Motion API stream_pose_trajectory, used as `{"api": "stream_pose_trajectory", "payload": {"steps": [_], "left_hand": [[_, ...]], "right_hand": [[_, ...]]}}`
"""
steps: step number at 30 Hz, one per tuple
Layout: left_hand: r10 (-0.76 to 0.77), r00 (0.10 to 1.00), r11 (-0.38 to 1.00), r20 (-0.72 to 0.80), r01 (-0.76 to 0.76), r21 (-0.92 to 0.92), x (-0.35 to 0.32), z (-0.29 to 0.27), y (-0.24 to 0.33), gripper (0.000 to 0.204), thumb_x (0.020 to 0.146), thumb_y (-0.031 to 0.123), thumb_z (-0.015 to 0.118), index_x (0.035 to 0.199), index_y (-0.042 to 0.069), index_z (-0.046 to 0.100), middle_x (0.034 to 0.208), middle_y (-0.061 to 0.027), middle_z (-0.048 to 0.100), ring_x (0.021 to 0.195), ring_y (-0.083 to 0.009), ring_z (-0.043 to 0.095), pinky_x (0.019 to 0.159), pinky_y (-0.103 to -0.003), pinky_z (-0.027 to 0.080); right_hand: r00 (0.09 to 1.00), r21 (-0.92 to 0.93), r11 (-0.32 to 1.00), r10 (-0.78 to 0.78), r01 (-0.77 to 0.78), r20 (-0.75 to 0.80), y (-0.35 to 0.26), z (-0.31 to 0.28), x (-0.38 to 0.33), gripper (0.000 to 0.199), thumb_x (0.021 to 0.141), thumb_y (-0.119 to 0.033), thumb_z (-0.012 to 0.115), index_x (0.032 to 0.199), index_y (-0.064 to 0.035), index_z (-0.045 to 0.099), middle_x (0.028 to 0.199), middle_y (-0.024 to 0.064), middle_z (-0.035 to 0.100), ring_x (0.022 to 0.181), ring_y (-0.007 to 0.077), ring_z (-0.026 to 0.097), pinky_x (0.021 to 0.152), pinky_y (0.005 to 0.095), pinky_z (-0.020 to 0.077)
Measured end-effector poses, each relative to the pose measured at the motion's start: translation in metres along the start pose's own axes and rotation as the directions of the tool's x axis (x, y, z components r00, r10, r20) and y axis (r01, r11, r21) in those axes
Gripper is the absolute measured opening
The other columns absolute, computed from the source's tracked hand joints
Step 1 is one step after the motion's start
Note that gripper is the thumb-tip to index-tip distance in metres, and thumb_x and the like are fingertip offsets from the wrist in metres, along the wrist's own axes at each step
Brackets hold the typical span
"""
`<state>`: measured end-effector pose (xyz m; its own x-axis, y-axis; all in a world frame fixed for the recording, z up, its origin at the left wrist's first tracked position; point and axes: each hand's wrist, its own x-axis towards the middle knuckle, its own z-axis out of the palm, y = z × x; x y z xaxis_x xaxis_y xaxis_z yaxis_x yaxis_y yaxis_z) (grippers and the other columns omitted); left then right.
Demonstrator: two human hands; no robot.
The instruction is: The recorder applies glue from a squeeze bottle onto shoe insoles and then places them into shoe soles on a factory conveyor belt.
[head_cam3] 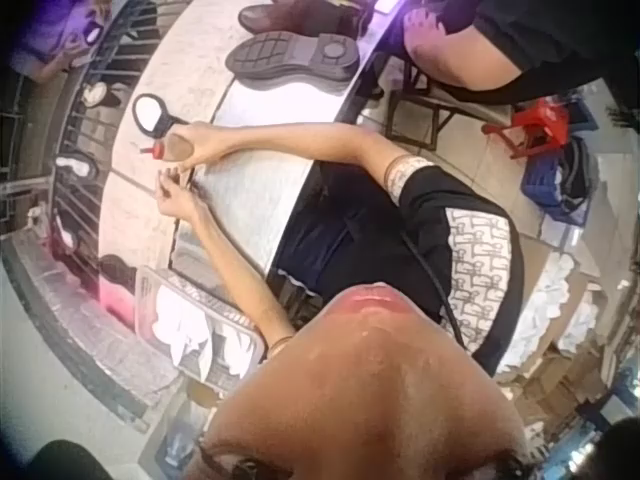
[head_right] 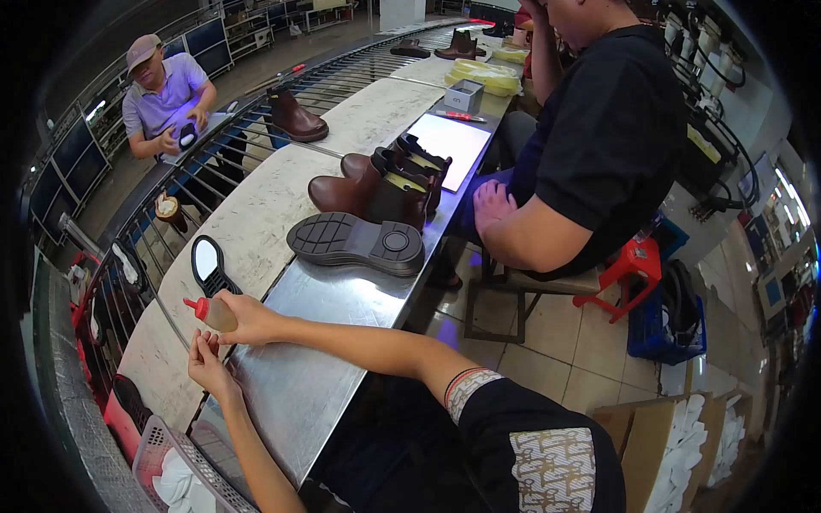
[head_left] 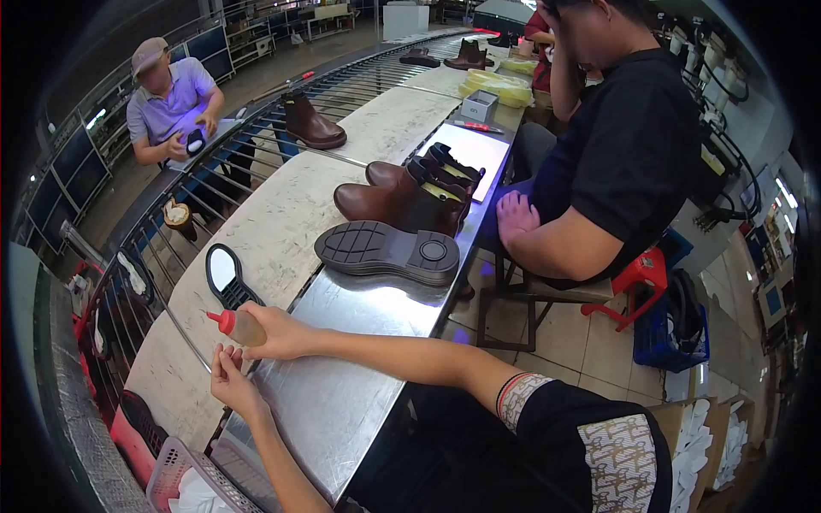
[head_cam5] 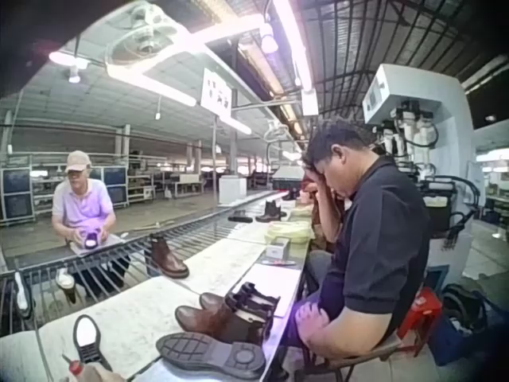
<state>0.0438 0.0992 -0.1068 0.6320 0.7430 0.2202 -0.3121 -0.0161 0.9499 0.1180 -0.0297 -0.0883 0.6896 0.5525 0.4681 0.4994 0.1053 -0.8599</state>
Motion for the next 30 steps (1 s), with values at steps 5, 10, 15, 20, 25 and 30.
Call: {"api": "stream_pose_trajectory", "payload": {"steps": [5,10,15,20,25,30], "left_hand": [[-0.038,0.996,0.997,0.075,0.032,0.076,-0.004,-0.001,0.005,0.028,0.094,0.014,0.058,0.112,-0.007,0.061,0.089,-0.0102,0.065,0.073,-0.0122,0.062,0.067,-0.024,0.053],[-0.012,0.998,0.991,0.056,0.004,0.136,-0.008,0.004,0.009,0.021,0.094,0.017,0.059,0.093,-0.004,0.061,0.077,-0.0043,0.061,0.065,-0.0094,0.058,0.062,-0.022,0.051],[0.057,0.998,0.994,0.029,-0.059,0.088,-0.006,-0.002,0.005,0.033,0.098,0.026,0.05,0.076,0.002,0.053,0.065,-0.0009,0.05,0.056,-0.0081,0.05,0.054,-0.023,0.047],[0.005,1.0,0.998,0.014,-0.006,0.061,-0.008,-0.009,0.011,0.04,0.1,0.029,0.045,0.068,0.006,0.043,0.062,-0.0006,0.046,0.053,-0.0079,0.047,0.05,-0.024,0.043],[0.001,1.0,1.0,-0.005,-0.001,0.023,-0.01,-0.002,0.01,0.036,0.099,0.027,0.048,0.091,-0.005,0.062,0.073,-0.0043,0.059,0.059,-0.0087,0.054,0.057,-0.023,0.046],[-0.005,0.999,0.997,-0.045,0.008,0.079,-0.007,-0.004,0.011,0.032,0.096,0.023,0.055,0.104,-0.007,0.065,0.086,-0.0085,0.066,0.068,-0.0101,0.06,0.062,-0.023,0.048]], "right_hand": [[1.0,-0.004,1.0,0.0,0.0,-0.001,-0.003,-0.001,0.0,0.065,0.067,-0.021,0.08,0.118,0.0002,0.044,0.103,0.021,0.061,0.097,0.0326,0.061,0.083,0.0378,0.0478],[1.0,0.007,1.0,-0.003,0.003,-0.009,-0.001,-0.001,-0.001,0.065,0.067,-0.022,0.079,0.117,0.0,0.045,0.103,0.0206,0.062,0.097,0.033,0.061,0.082,0.0379,0.0477],[1.0,-0.042,0.999,-0.019,0.019,0.002,-0.004,0.001,-0.001,0.066,0.066,-0.022,0.079,0.117,0.0,0.044,0.104,0.0209,0.061,0.097,0.0341,0.061,0.083,0.0381,0.0475],[1.0,-0.088,0.996,-0.027,0.026,-0.007,-0.001,0.002,-0.001,0.065,0.067,-0.022,0.078,0.118,-0.0002,0.044,0.105,0.0216,0.06,0.098,0.0354,0.06,0.083,0.0385,0.0474],[1.0,-0.071,0.997,-0.029,0.029,0.006,0.0,0.004,0.0,0.065,0.067,-0.023,0.078,0.118,-0.0003,0.044,0.105,0.0218,0.06,0.099,0.0354,0.06,0.083,0.0386,0.0474],[0.999,-0.075,0.996,-0.039,0.039,-0.002,0.0,0.003,0.0,0.067,0.068,-0.028,0.081,0.117,0.0001,0.044,0.106,0.0217,0.06,0.099,0.0355,0.06,0.083,0.0389,0.0475]]}}
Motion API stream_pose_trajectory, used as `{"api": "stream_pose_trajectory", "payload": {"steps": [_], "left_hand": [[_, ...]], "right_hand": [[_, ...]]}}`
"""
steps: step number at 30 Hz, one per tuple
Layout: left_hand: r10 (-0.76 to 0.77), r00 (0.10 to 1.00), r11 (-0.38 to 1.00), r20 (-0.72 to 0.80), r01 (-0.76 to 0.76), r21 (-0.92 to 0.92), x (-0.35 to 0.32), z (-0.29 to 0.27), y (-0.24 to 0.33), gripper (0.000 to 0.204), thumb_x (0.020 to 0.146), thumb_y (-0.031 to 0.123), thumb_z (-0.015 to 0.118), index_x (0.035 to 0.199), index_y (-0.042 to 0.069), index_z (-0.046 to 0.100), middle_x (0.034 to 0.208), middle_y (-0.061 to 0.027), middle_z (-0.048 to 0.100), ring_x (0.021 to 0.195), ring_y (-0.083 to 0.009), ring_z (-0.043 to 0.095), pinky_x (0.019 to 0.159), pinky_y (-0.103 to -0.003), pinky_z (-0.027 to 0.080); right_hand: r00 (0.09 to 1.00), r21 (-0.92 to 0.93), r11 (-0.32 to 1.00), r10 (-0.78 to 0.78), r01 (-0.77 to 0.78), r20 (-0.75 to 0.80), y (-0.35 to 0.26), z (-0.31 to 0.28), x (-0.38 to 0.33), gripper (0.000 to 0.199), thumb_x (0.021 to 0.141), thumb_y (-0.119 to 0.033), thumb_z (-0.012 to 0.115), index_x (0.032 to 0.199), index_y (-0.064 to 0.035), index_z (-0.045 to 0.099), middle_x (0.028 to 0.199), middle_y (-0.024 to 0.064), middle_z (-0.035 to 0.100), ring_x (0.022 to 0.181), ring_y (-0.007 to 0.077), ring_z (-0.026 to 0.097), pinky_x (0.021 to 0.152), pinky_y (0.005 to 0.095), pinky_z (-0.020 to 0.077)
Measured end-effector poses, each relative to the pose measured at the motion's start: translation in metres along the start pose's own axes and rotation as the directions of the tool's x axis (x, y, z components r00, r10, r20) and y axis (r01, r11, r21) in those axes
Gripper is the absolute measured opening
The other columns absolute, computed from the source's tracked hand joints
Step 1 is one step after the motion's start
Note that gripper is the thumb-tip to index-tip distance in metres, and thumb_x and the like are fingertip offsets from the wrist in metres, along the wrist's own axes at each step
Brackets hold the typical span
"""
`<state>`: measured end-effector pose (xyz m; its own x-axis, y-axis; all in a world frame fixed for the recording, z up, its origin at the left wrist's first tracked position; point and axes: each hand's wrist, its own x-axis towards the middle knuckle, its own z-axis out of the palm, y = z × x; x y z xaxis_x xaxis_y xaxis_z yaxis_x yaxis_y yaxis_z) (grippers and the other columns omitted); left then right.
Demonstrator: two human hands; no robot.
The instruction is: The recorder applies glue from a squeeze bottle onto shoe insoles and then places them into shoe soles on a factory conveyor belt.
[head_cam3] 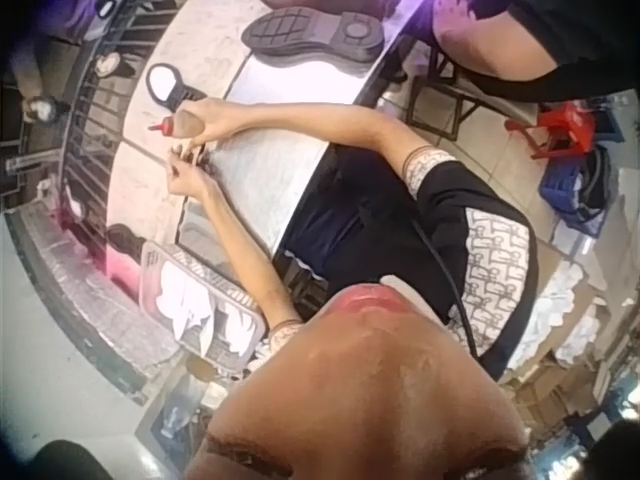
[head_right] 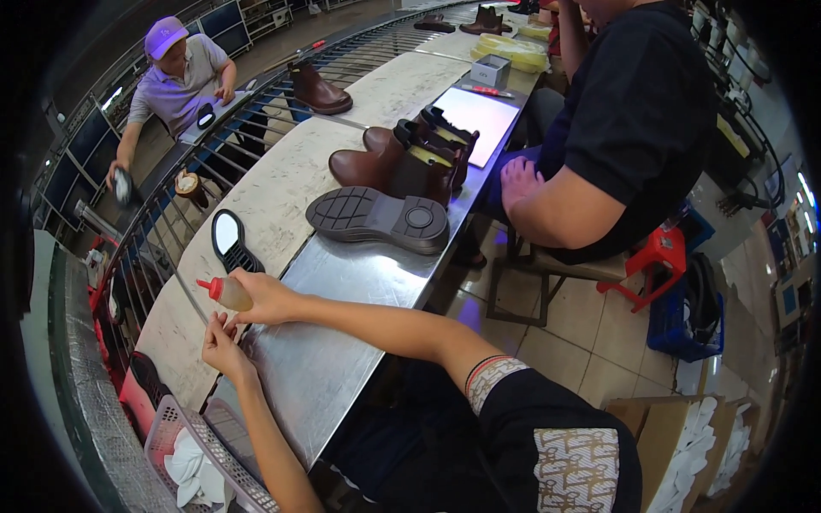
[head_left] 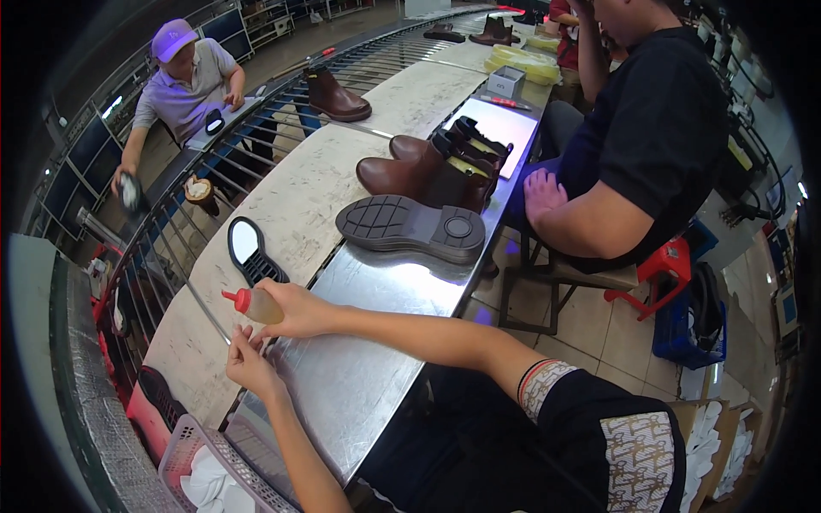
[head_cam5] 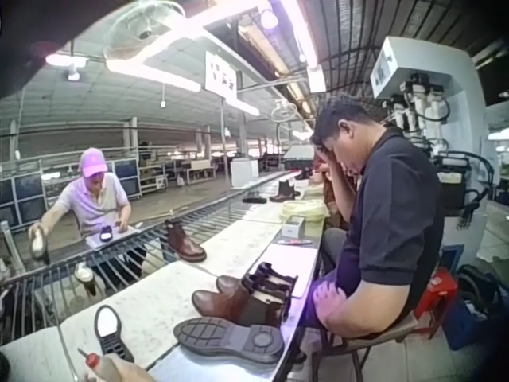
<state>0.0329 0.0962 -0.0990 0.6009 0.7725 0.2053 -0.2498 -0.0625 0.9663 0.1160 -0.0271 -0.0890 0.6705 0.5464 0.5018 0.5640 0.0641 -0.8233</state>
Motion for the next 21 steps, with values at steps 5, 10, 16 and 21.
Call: {"api": "stream_pose_trajectory", "payload": {"steps": [5,10,16,21], "left_hand": [[0.049,0.998,0.999,0.05,-0.05,0.013,-0.002,0.0,-0.001,0.022,0.092,0.018,0.062,0.095,-0.002,0.069,0.087,-0.0071,0.067,0.072,-0.0103,0.061,0.065,-0.023,0.049],[0.049,0.998,0.998,0.037,-0.05,0.039,-0.005,-0.002,0.004,0.019,0.09,0.017,0.064,0.094,-0.001,0.069,0.086,-0.0057,0.067,0.074,-0.0102,0.061,0.065,-0.023,0.049],[0.124,0.992,0.992,0.028,-0.124,0.008,-0.006,-0.003,0.006,0.021,0.091,0.015,0.062,0.095,-0.005,0.068,0.089,-0.0093,0.067,0.077,-0.0121,0.062,0.068,-0.025,0.05],[0.106,0.994,0.994,-0.017,-0.106,0.023,-0.008,0.006,0.013,0.021,0.094,0.015,0.057,0.085,-0.003,0.061,0.075,-0.0065,0.06,0.069,-0.0111,0.057,0.07,-0.026,0.051]], "right_hand": [[1.0,-0.004,1.0,-0.004,0.004,-0.025,0.002,0.0,0.0,0.069,0.063,-0.028,0.081,0.115,0.0015,0.045,0.101,0.0238,0.06,0.097,0.0389,0.059,0.082,0.0413,0.047],[1.0,-0.002,1.0,0.018,-0.018,-0.006,0.0,0.001,-0.001,0.069,0.064,-0.028,0.081,0.115,0.0019,0.045,0.101,0.0234,0.061,0.096,0.0385,0.059,0.081,0.0413,0.047],[0.999,-0.02,0.999,0.037,-0.036,0.04,-0.006,0.0,-0.001,0.066,0.068,-0.028,0.079,0.118,-0.0008,0.044,0.105,0.022,0.06,0.099,0.0362,0.059,0.084,0.0402,0.0473],[0.999,-0.037,0.999,0.028,-0.027,0.033,-0.003,-0.002,0.001,0.066,0.068,-0.027,0.078,0.118,0.0,0.043,0.106,0.0225,0.06,0.099,0.0364,0.059,0.084,0.0401,0.0473]]}}
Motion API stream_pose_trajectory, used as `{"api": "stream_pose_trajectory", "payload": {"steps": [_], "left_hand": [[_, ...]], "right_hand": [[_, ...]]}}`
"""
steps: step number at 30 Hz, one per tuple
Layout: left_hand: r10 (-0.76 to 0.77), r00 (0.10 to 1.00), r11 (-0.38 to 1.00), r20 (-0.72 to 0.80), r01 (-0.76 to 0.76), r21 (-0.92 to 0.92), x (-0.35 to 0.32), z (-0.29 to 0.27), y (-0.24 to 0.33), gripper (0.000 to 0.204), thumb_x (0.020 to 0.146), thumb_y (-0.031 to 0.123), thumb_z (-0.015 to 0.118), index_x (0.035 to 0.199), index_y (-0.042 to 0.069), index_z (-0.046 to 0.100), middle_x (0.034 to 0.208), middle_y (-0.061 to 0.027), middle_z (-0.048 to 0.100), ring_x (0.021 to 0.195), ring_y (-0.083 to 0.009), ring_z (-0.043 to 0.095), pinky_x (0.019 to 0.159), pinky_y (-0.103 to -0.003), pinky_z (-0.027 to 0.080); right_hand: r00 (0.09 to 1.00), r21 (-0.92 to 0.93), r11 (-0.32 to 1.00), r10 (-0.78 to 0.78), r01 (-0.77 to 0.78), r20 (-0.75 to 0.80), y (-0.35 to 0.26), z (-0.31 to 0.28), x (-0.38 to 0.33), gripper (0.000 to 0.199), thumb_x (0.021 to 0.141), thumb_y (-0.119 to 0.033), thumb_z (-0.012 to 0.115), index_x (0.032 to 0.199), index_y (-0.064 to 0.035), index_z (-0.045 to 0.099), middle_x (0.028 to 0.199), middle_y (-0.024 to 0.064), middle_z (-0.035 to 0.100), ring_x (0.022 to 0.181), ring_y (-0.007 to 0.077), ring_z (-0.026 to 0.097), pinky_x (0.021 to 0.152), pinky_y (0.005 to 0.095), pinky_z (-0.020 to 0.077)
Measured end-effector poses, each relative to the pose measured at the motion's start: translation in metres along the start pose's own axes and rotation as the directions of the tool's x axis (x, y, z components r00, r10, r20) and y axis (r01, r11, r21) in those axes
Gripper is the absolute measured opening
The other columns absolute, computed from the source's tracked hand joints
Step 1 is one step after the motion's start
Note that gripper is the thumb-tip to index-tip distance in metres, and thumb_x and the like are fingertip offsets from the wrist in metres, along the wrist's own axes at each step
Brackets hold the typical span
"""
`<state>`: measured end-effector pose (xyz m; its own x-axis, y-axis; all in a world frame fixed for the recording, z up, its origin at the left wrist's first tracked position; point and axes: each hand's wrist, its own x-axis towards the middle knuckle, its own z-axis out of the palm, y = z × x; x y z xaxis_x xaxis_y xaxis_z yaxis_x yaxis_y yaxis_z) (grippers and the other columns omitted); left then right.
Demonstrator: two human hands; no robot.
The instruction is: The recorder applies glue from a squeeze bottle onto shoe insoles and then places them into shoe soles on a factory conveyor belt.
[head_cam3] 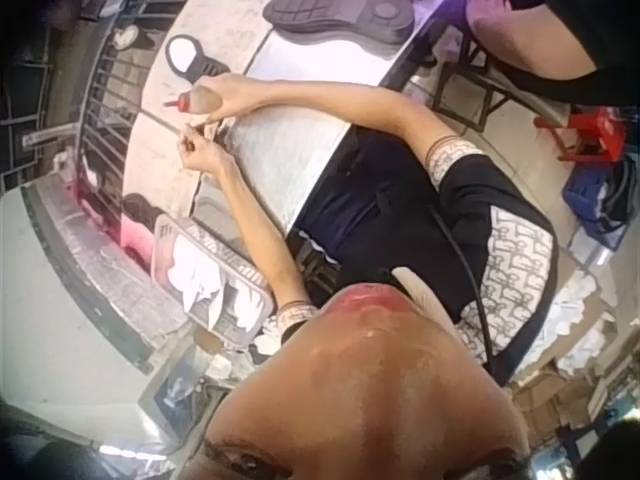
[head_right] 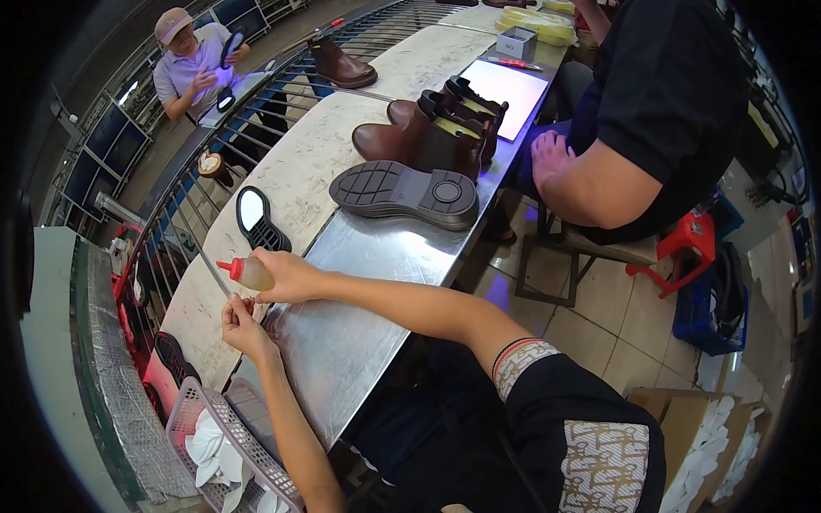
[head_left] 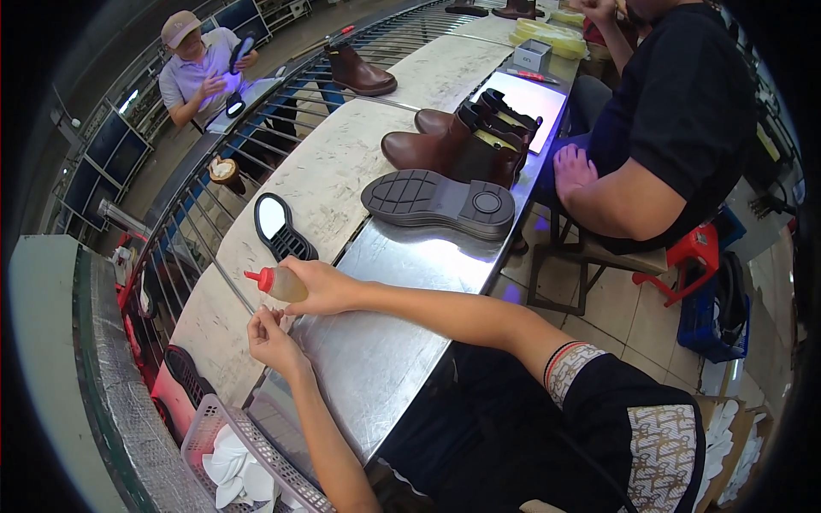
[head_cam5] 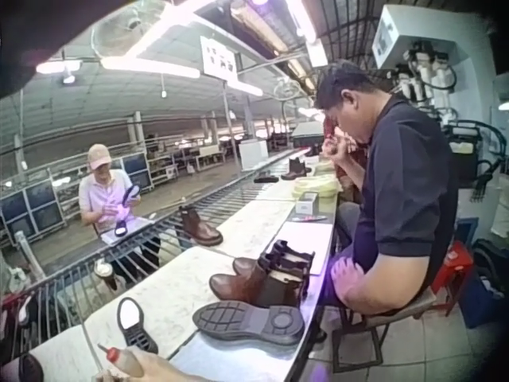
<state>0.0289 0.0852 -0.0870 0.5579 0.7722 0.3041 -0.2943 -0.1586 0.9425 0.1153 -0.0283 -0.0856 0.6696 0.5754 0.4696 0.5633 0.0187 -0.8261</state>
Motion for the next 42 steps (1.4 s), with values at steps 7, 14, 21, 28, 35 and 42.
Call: {"api": "stream_pose_trajectory", "payload": {"steps": [7,14,21,28,35,42], "left_hand": [[-0.032,0.999,0.994,0.031,0.035,-0.104,0.01,-0.022,-0.017,0.037,0.1,0.025,0.044,0.075,0.0,0.054,0.063,-0.0045,0.052,0.063,-0.0108,0.055,0.063,-0.026,0.05],[-0.087,0.996,0.996,0.038,0.087,-0.003,0.003,-0.009,-0.005,0.039,0.098,0.025,0.048,0.103,-0.01,0.062,0.092,-0.0171,0.067,0.064,-0.0132,0.06,0.061,-0.025,0.051],[-0.053,0.998,0.997,0.025,0.055,-0.063,0.003,-0.01,-0.006,0.024,0.09,0.015,0.064,0.099,-0.007,0.065,0.087,-0.0105,0.067,0.069,-0.0112,0.061,0.063,-0.023,0.05],[0.146,0.969,0.986,0.198,-0.16,0.056,-0.01,0.002,0.027,0.021,0.092,0.014,0.062,0.1,-0.004,0.066,0.084,-0.0067,0.066,0.074,-0.0122,0.062,0.071,-0.025,0.051],[0.786,0.302,0.579,0.539,-0.665,-0.472,-0.079,0.049,0.217,0.014,0.089,0.002,0.054,0.1,0.004,0.063,0.078,-0.0139,0.068,0.066,-0.0214,0.065,0.077,-0.045,0.051],[0.909,0.147,0.403,0.39,-0.548,-0.733,-0.09,0.058,0.28,0.02,0.084,0.028,0.069,0.101,0.019,0.064,0.097,-0.0035,0.069,0.087,-0.0205,0.067,0.088,-0.042,0.045]], "right_hand": [[0.999,-0.004,0.999,-0.034,0.034,0.012,0.0,0.003,0.001,0.067,0.068,-0.026,0.078,0.119,0.0009,0.043,0.105,0.0234,0.06,0.098,0.0373,0.059,0.084,0.0408,0.047],[1.0,-0.017,1.0,0.005,-0.005,0.005,0.0,0.001,0.0,0.069,0.068,-0.029,0.078,0.12,0.0009,0.043,0.107,0.0239,0.06,0.099,0.0374,0.059,0.085,0.0407,0.0468],[1.0,-0.008,1.0,0.026,-0.026,0.001,0.002,0.001,0.0,0.07,0.068,-0.032,0.078,0.12,0.0009,0.044,0.105,0.0241,0.061,0.098,0.0375,0.06,0.083,0.0403,0.0475],[0.996,0.074,0.993,0.09,-0.091,0.011,0.001,-0.001,0.0,0.065,0.071,-0.033,0.077,0.117,-0.0004,0.046,0.105,0.0239,0.061,0.096,0.0366,0.061,0.081,0.0392,0.0485],[0.988,0.078,0.985,0.153,-0.155,0.03,-0.014,0.0,0.002,0.061,0.072,-0.03,0.074,0.117,-0.0022,0.045,0.101,0.0226,0.062,0.094,0.0372,0.061,0.079,0.0413,0.0486],[0.996,0.032,0.996,0.082,-0.081,-0.025,0.003,0.004,0.005,0.065,0.07,-0.031,0.077,0.116,0.0,0.043,0.1,0.0241,0.062,0.095,0.038,0.061,0.081,0.0413,0.0473]]}}
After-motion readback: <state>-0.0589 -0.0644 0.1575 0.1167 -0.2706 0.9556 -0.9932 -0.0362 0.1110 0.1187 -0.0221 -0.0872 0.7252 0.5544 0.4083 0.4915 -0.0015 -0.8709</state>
